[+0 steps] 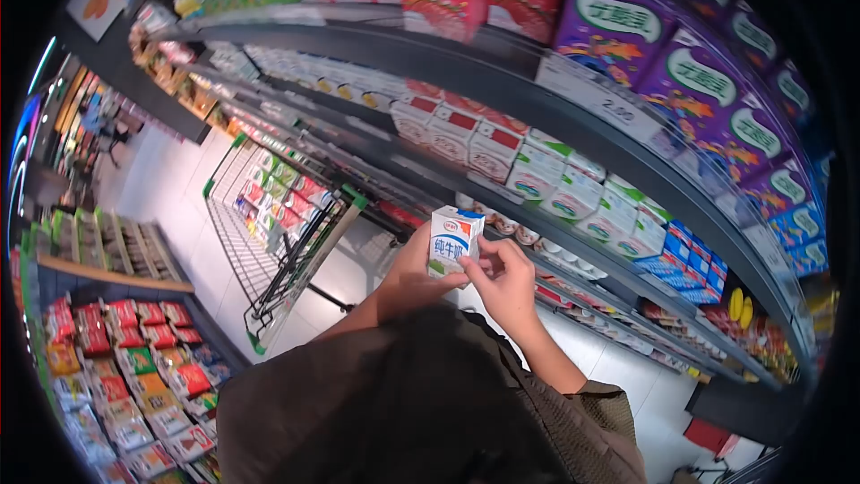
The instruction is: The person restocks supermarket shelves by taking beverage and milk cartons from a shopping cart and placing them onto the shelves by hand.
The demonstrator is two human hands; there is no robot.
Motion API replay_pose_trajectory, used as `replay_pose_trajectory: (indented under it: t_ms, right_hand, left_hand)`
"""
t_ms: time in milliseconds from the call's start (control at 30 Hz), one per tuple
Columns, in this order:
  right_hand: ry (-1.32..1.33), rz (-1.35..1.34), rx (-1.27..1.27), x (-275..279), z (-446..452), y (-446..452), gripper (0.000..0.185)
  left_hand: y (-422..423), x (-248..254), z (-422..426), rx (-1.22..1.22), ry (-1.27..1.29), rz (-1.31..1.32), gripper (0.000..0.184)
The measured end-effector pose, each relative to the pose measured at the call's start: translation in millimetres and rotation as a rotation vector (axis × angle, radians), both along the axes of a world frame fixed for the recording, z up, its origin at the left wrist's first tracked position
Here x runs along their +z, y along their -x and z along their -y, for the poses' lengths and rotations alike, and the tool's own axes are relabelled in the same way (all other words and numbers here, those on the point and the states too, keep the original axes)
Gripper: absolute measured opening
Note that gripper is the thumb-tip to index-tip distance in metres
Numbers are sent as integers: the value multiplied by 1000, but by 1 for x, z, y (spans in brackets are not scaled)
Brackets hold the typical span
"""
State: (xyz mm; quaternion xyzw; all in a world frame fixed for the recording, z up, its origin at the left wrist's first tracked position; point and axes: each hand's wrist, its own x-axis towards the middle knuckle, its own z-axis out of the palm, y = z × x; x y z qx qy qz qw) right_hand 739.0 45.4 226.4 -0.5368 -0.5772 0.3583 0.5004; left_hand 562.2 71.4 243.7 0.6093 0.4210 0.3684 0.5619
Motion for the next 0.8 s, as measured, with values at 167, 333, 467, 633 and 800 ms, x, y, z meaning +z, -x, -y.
replay_pose_trajectory:
  t_ms: [167,333,467,633,800]
  right_hand:
    - [63,-112,77,-10,-13,28,26]
    - [12,-245,102,-16,-40,62,28]
    - [-5,-289,86,-7,-61,96,29]
    - [-89,-230,143,11,-85,145,33]
    - [-127,-45,275,24,-108,202,39]
  left_hand:
    - [32,5,-5,93,-191,-201,80]
    - [61,2,-33,178,-236,-279,77]
    - [90,8,-60,217,-446,-332,84]
    - [146,4,-94,278,-525,-340,87]
    - [218,-3,-138,443,-537,-266,79]
